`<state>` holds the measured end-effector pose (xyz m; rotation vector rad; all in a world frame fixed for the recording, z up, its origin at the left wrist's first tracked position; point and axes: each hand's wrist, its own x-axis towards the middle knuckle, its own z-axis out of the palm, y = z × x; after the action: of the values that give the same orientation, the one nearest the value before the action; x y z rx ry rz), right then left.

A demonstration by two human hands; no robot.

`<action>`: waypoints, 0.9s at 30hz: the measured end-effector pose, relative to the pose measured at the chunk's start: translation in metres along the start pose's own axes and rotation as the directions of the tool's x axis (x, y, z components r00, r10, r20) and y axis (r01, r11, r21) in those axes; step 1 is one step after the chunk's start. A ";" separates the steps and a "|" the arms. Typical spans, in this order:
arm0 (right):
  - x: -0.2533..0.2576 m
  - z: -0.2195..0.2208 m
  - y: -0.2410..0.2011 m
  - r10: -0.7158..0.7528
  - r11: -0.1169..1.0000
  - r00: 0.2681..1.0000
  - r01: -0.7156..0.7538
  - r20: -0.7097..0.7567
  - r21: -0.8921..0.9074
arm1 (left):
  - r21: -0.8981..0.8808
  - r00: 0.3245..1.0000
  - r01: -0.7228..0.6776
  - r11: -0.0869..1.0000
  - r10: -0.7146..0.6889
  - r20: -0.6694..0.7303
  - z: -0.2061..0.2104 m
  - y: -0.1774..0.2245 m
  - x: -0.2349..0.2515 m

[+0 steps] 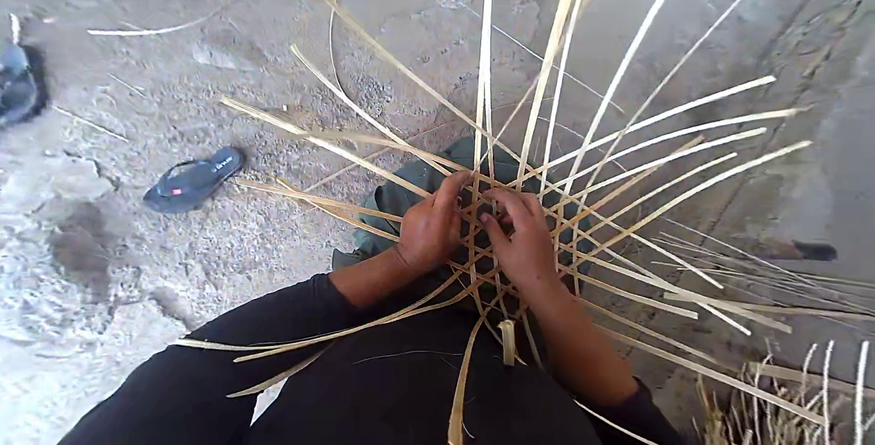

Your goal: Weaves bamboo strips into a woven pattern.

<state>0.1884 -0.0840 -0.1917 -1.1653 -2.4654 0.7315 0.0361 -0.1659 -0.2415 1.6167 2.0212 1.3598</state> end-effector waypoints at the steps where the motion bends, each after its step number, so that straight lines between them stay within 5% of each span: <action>1: 0.000 0.002 0.001 0.010 1.000 1.000 -0.010 -0.001 0.011 | -0.014 0.999 -0.040 0.999 0.039 -0.034 0.002 -0.004 -0.002; 5: -0.002 0.010 0.003 0.037 0.999 0.999 -0.037 -0.007 0.025 | -0.024 0.987 -0.141 0.990 0.139 -0.082 0.008 -0.009 -0.005; 11: 0.010 -0.020 0.001 0.016 1.000 0.991 -0.018 0.136 0.020 | -0.043 0.996 -0.071 0.997 0.068 -0.060 0.006 -0.004 0.000; 15: 0.016 -0.021 0.006 -0.065 0.995 0.987 0.052 -0.145 -0.089 | -0.004 0.997 -0.062 0.998 0.062 -0.052 0.003 -0.003 0.000; 20: 0.024 -0.006 0.007 -0.052 0.965 0.987 0.011 -0.152 -0.262 | 0.017 0.998 -0.052 0.998 0.053 -0.042 0.003 -0.003 0.000; 27: 0.029 0.010 0.012 -0.057 0.958 0.965 -0.020 -0.257 -0.285 | 0.070 0.995 -0.081 0.994 0.084 -0.049 0.007 -0.005 0.002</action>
<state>0.1729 -0.0577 -0.2049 -1.2439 -2.4014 0.1977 0.0365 -0.1609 -0.2488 1.7290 2.0724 1.3896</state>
